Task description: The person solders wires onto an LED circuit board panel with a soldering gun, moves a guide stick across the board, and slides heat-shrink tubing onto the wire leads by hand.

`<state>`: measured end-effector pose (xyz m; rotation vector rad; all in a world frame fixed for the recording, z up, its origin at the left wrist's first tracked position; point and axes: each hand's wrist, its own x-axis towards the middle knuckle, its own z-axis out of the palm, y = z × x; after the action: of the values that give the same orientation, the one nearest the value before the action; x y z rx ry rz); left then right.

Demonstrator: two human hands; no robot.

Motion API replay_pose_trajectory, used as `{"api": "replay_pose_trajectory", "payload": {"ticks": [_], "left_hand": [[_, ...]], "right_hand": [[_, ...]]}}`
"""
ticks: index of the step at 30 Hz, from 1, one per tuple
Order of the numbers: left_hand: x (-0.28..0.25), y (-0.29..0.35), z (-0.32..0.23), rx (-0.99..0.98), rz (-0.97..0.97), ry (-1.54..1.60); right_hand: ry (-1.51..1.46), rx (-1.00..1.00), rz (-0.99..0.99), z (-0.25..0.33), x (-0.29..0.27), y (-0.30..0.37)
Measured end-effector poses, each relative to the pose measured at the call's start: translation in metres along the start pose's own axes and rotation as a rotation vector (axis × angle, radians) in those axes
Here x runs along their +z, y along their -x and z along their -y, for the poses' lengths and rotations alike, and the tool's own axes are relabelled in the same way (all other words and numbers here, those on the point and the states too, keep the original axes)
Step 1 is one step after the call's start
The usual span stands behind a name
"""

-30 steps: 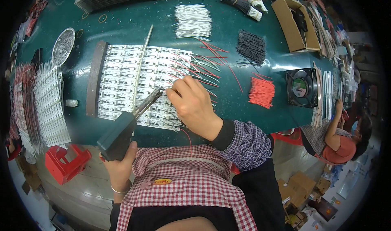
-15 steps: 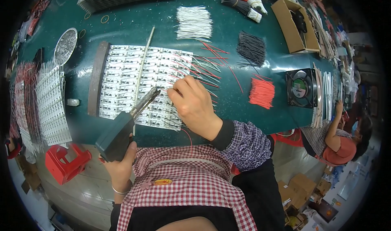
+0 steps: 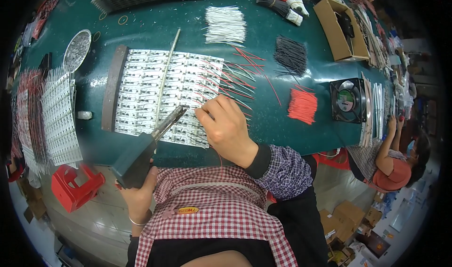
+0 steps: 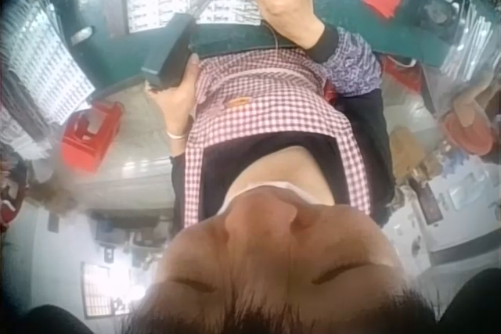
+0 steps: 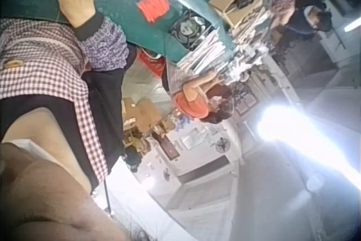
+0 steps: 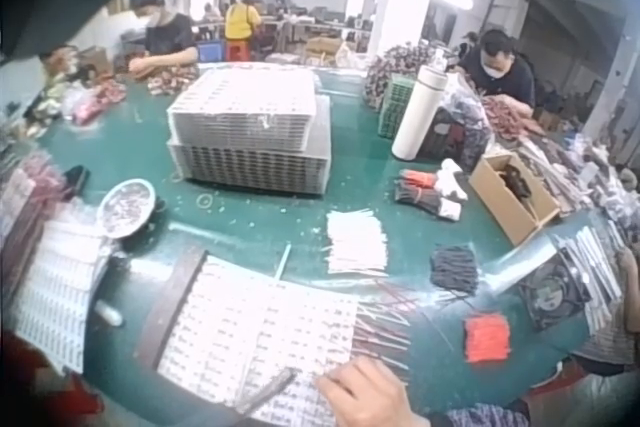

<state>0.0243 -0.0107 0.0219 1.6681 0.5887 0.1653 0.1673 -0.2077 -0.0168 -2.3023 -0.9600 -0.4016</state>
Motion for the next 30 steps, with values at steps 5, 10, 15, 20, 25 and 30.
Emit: {"api": "replay_pose_trajectory", "payload": {"ticks": [5,10,15,20,25,30], "left_hand": [[-0.001,0.001,0.003,0.101,0.021,-0.073],[-0.003,0.002,0.003,0.033,0.044,-0.080],[-0.007,0.006,0.012,0.080,0.029,-0.185],[-0.009,0.007,0.020,0.079,0.021,-0.035],[-0.007,0.005,0.019,0.095,0.034,0.017],[-0.007,0.010,0.012,-0.111,-0.044,0.131]], "right_hand": [[0.000,0.002,0.007,0.001,0.002,0.001],[0.015,0.004,0.012,0.001,0.001,0.001],[0.020,-0.002,0.016,0.002,0.001,0.000],[0.021,-0.011,0.051,0.000,0.001,0.002],[0.039,-0.011,0.066,-0.003,-0.002,0.003],[0.047,0.002,0.028,0.002,-0.006,0.000]]}}
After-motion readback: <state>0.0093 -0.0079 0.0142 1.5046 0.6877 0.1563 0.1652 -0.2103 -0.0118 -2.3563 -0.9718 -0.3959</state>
